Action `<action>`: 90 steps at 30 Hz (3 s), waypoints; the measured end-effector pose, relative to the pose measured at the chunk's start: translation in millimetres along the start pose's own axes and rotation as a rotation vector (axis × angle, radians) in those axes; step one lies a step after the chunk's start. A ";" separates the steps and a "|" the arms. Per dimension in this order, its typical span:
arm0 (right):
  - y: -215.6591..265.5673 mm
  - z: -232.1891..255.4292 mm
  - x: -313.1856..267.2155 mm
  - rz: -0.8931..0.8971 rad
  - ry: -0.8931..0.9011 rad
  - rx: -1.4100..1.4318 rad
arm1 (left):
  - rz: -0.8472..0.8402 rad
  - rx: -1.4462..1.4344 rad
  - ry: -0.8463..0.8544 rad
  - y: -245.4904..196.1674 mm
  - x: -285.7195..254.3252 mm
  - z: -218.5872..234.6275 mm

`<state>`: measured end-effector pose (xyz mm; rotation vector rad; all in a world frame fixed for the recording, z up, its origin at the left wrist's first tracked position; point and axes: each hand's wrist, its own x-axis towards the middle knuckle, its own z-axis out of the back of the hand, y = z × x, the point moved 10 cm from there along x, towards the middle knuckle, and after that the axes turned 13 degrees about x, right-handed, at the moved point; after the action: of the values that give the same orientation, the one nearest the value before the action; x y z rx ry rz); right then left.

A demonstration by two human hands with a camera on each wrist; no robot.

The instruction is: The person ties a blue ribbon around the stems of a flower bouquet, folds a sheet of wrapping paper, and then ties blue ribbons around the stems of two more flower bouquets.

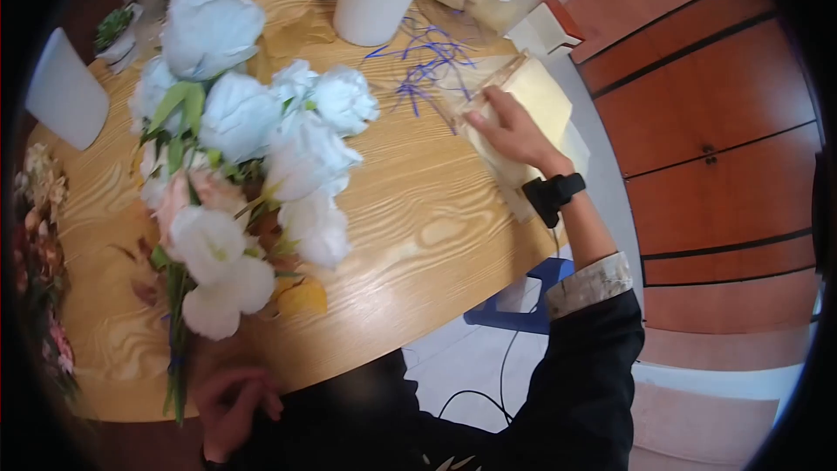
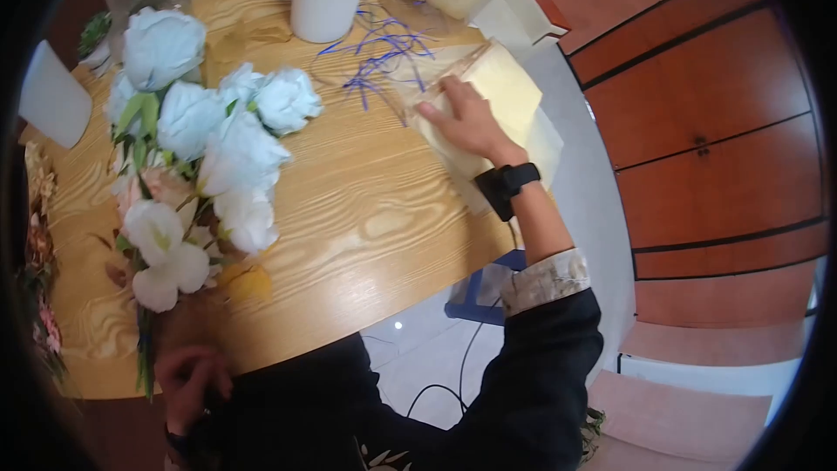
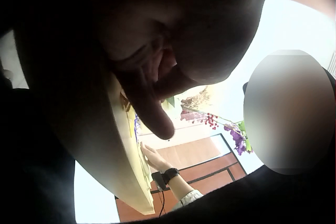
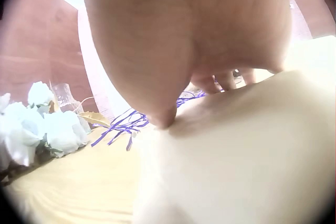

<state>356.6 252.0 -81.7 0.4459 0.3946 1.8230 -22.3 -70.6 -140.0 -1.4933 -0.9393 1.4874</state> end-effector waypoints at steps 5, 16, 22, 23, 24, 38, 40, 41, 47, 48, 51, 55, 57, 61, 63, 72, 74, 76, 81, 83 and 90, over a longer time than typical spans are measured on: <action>45.5 42.6 -28.5 0.202 -0.390 0.137 | -0.257 0.265 -0.146 -47.9 -27.5 21.3; 238.1 -140.2 -195.5 -0.281 0.475 1.364 | -0.232 0.771 -0.480 -61.4 -23.0 75.8; 304.6 -186.5 -200.2 -0.219 0.482 1.708 | -0.087 0.212 -0.374 -2.0 -30.7 31.3; 312.6 -187.4 -200.2 -0.182 0.511 1.780 | -0.082 0.207 -0.378 1.2 -32.5 23.6; 320.3 -184.8 -201.4 -0.195 0.571 1.773 | -0.156 0.139 -0.422 -3.3 -36.9 18.9; 292.6 -187.4 -220.7 -0.361 0.580 1.817 | -0.204 0.200 -0.518 -30.3 -30.2 43.1; 292.6 -187.6 -227.0 -0.278 0.686 1.791 | -0.233 0.143 -0.453 -38.4 -23.6 33.7; 288.4 -186.9 -228.3 -0.294 0.687 1.799 | -0.269 0.083 -0.391 -41.8 -22.4 26.6; 293.9 -188.3 -244.1 -0.103 0.791 1.824 | -0.065 0.318 -0.244 -20.6 -8.0 2.7; 292.2 -192.3 -244.5 -0.169 0.802 1.764 | -0.059 0.323 -0.246 -21.2 -7.2 1.1; 298.1 -187.6 -241.7 -0.297 0.901 1.703 | 0.000 0.159 -0.292 -19.3 -9.2 7.1; 289.9 -186.4 -242.0 -0.226 0.668 1.729 | -0.119 0.309 -0.326 -30.9 -8.5 12.6; 280.0 -186.9 -245.7 -0.316 0.571 1.675 | -0.170 0.338 -0.363 -36.3 -8.3 12.2; 274.8 -186.9 -250.4 -0.321 0.528 1.586 | -0.071 0.132 -0.395 -32.3 -9.4 16.1; 269.8 -184.7 -249.7 -0.353 0.455 1.595 | -0.072 0.080 -0.401 -29.7 -10.6 19.2; 262.1 -179.9 -257.0 -0.290 0.280 1.415 | -0.277 0.333 -0.440 -50.6 -3.0 17.0; 261.1 -179.8 -257.7 -0.308 0.265 1.403 | -0.249 0.328 -0.433 -49.9 -1.2 18.2; 261.7 -179.5 -258.5 -0.327 0.252 1.392 | -0.237 0.331 -0.415 -37.1 -2.5 22.6; 261.5 -177.0 -259.9 -0.335 0.206 1.341 | -0.099 0.239 -0.484 -31.3 -10.9 21.5; 262.4 -173.7 -259.7 -0.323 0.187 1.330 | -0.146 0.203 -0.482 -37.5 -10.1 19.1; 263.5 -177.3 -263.4 -0.285 0.152 1.401 | 0.040 -0.180 -0.333 -4.1 -8.1 9.6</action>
<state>121.6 -82.7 -136.5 1.1021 1.7481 1.0518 -31.9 -76.0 -132.7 -1.4194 -1.2751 1.7535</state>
